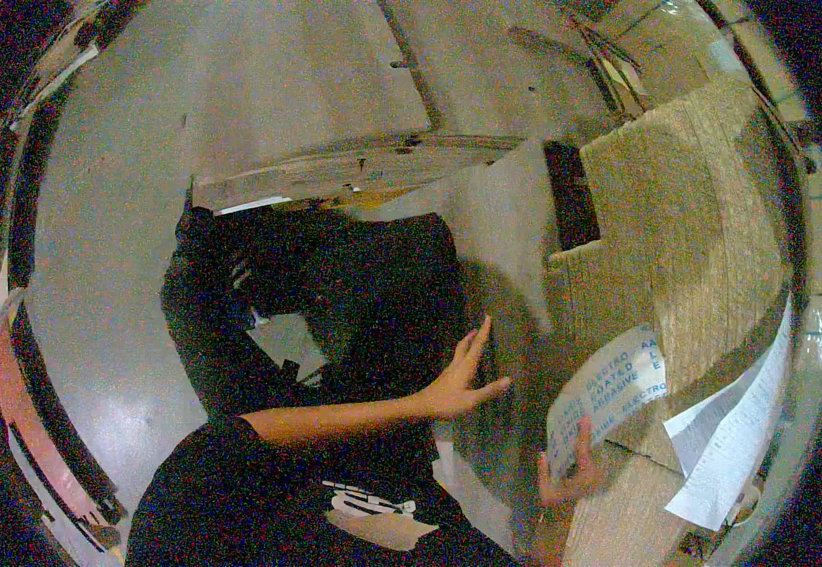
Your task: The person is manually sanding the edges of flat wooden furniture panels using a piece of sandpaper.
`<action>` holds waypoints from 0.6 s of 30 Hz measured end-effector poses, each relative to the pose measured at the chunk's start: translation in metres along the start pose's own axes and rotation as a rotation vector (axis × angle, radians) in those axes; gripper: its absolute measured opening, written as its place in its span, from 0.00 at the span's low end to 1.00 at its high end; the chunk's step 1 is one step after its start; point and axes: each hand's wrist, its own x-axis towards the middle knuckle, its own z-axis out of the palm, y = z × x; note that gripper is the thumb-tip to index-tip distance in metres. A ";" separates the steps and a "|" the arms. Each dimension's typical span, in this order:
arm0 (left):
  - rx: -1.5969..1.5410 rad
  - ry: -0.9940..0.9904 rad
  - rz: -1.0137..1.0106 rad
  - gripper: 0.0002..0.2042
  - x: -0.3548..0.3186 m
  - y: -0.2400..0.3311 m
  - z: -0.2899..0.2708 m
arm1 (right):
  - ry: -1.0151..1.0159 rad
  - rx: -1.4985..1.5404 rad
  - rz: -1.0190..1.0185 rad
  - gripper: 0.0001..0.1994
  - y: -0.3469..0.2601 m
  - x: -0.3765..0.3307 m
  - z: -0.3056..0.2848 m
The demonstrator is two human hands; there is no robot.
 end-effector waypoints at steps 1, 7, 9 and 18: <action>0.015 -0.001 -0.006 0.54 0.002 -0.006 0.001 | 0.001 -0.012 -0.033 0.38 0.007 0.007 0.003; 0.039 -0.044 -0.001 0.49 0.010 -0.036 -0.006 | -0.028 -0.229 0.085 0.36 0.050 0.035 0.016; 0.077 0.012 0.078 0.43 0.014 -0.033 -0.024 | -0.097 -0.202 0.228 0.36 0.085 0.041 0.014; 1.148 0.683 0.190 0.34 0.084 0.124 -0.321 | 0.071 -0.113 0.175 0.38 0.137 0.068 0.056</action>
